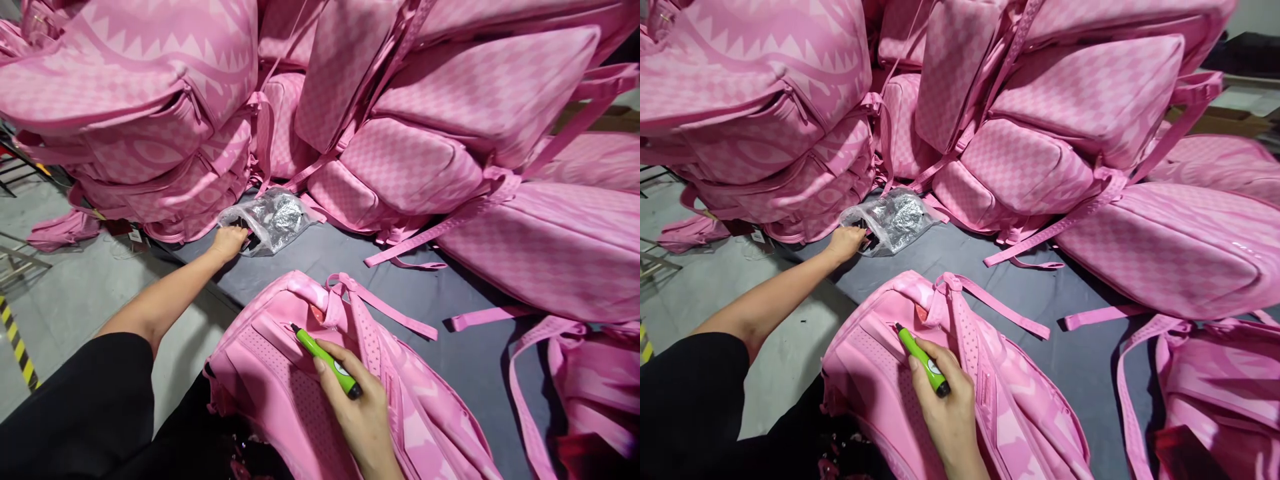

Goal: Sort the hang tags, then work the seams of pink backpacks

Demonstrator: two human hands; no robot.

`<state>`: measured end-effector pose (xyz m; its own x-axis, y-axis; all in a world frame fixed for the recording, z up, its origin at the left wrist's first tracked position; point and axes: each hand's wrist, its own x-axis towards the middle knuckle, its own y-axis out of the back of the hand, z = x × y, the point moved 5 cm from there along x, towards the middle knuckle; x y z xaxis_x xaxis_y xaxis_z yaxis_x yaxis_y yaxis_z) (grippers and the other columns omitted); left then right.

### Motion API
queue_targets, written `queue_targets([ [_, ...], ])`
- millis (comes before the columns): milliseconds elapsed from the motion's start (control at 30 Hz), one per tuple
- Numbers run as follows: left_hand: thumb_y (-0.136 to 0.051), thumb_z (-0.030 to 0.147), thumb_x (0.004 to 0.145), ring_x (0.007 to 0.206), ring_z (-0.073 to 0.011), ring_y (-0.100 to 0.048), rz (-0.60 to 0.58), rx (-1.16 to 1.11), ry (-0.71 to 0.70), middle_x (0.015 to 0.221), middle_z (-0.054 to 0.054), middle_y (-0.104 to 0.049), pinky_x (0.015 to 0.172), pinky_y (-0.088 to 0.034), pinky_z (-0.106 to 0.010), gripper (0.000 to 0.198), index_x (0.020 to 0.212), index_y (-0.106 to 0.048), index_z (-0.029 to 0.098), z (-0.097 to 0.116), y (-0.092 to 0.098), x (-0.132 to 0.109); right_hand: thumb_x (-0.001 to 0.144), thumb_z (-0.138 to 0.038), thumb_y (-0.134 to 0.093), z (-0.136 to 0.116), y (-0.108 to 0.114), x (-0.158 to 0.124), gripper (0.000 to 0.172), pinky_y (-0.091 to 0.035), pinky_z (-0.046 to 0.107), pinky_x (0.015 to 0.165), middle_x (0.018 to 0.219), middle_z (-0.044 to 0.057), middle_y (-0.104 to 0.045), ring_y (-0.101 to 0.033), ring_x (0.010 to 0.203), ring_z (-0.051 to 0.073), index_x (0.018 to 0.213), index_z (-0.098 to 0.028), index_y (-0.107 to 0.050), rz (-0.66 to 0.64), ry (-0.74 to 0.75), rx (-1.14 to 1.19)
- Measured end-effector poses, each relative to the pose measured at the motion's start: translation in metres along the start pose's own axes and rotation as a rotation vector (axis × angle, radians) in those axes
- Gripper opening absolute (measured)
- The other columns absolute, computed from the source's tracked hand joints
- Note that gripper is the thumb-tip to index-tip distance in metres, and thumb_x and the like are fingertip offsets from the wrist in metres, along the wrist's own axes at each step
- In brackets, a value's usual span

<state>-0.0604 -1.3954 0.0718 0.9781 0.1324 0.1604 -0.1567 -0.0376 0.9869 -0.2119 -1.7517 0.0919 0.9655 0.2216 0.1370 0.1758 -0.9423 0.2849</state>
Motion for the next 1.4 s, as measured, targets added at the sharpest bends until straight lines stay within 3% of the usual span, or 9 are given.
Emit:
queue_targets([
  [300, -0.042, 0.03, 0.102, 0.079, -0.022, -0.075, 0.292, -0.121, 0.214, 0.09, -0.014, -0.078, 0.067, -0.053, -0.028, 0.037, 0.108, -0.073, 0.011, -0.011, 0.058, -0.061, 0.092, -0.031, -0.066, -0.031, 0.028, -0.034, 0.014, -0.059, 0.032, 0.097, 0.113, 0.008, -0.077, -0.072, 0.11, 0.019, 0.102, -0.023, -0.07, 0.34, 0.056, 0.158],
  [400, -0.045, 0.024, 0.1, 0.093, -0.0161, -0.075, 0.495, -0.305, -0.106, 0.103, -0.008, -0.079, 0.082, -0.058, -0.025, 0.031, 0.111, -0.073, 0.016, 0.034, 0.092, -0.096, 0.089, -0.039, -0.071, -0.035, 0.026, -0.028, 0.021, -0.062, 0.025, 0.066, 0.086, 0.005, -0.077, -0.071, 0.071, 0.014, 0.097, -0.02, -0.07, 0.353, -0.061, 0.283],
  [500, -0.052, 0.014, 0.095, 0.114, -0.0182, -0.07, 0.743, -0.415, -0.621, 0.12, -0.008, -0.075, 0.097, -0.058, -0.032, 0.031, 0.12, -0.07, 0.019, 0.092, 0.122, -0.141, 0.084, -0.056, -0.072, -0.023, 0.005, -0.012, 0.044, -0.051, 0.023, 0.043, 0.087, 0.008, -0.077, -0.061, 0.053, 0.012, 0.102, -0.016, -0.072, 0.102, -0.321, 0.52],
  [700, -0.061, 0.016, 0.094, 0.118, -0.0163, -0.069, 0.803, -0.397, -1.067, 0.117, -0.003, -0.076, 0.09, -0.062, -0.024, 0.022, 0.113, -0.07, 0.023, 0.146, 0.134, -0.179, 0.078, -0.063, -0.073, -0.008, 0.019, 0.003, 0.057, -0.046, 0.021, 0.048, 0.091, 0.011, -0.077, -0.064, 0.062, 0.013, 0.107, -0.014, -0.073, 0.04, -0.371, 0.563],
  [833, -0.063, 0.021, 0.093, 0.117, -0.015, -0.069, 0.821, -0.365, -1.242, 0.114, 0.001, -0.077, 0.088, -0.063, -0.023, 0.017, 0.105, -0.072, 0.028, 0.154, 0.131, -0.19, 0.077, -0.053, -0.076, -0.025, 0.027, 0.003, 0.039, -0.039, 0.021, 0.047, 0.062, 0.002, -0.067, -0.054, 0.053, 0.011, 0.08, -0.015, -0.073, -0.33, -0.34, 0.283],
  [933, -0.061, 0.021, 0.095, 0.123, -0.0168, -0.065, 0.733, -0.401, -1.155, 0.12, -0.002, -0.074, 0.094, -0.061, -0.028, 0.026, 0.119, -0.068, 0.028, 0.151, 0.124, -0.193, 0.077, -0.05, -0.074, -0.036, 0.039, 0.009, 0.034, -0.044, 0.025, 0.055, 0.067, 0.002, -0.069, -0.056, 0.059, 0.012, 0.076, -0.016, -0.073, -0.334, -0.267, 0.145],
  [1100, -0.06, 0.033, 0.097, 0.117, -0.0234, -0.063, 0.547, -0.62, -0.62, 0.12, -0.011, -0.067, 0.101, -0.055, -0.043, 0.047, 0.142, -0.051, 0.024, 0.124, 0.102, -0.192, 0.08, -0.041, -0.068, -0.038, 0.056, 0.022, 0.03, -0.042, 0.026, 0.058, 0.081, 0.003, -0.071, -0.053, 0.061, 0.012, 0.098, -0.017, -0.075, 0.008, -0.086, -0.1],
  [1267, -0.062, 0.057, 0.09, 0.144, -0.0408, -0.039, 0.229, -0.441, -0.328, 0.156, -0.023, -0.039, 0.113, -0.04, -0.063, 0.081, 0.156, -0.033, 0.02, 0.115, 0.053, -0.191, 0.088, -0.024, -0.055, -0.045, 0.036, 0.028, 0.017, -0.048, 0.031, 0.077, 0.088, 0.006, -0.073, -0.064, 0.082, 0.018, 0.086, -0.019, -0.071, -0.04, 0.099, -0.327],
  [1400, -0.064, 0.063, 0.086, 0.14, -0.0359, -0.048, 0.155, -0.506, -0.304, 0.155, -0.023, -0.042, 0.11, -0.047, -0.054, 0.105, 0.162, -0.005, 0.021, 0.111, 0.026, -0.194, 0.082, -0.007, -0.05, -0.054, 0.023, 0.03, 0.024, -0.048, 0.033, 0.08, 0.095, 0.008, -0.072, -0.065, 0.09, 0.022, 0.087, -0.019, -0.07, -0.058, 0.189, -0.545],
])
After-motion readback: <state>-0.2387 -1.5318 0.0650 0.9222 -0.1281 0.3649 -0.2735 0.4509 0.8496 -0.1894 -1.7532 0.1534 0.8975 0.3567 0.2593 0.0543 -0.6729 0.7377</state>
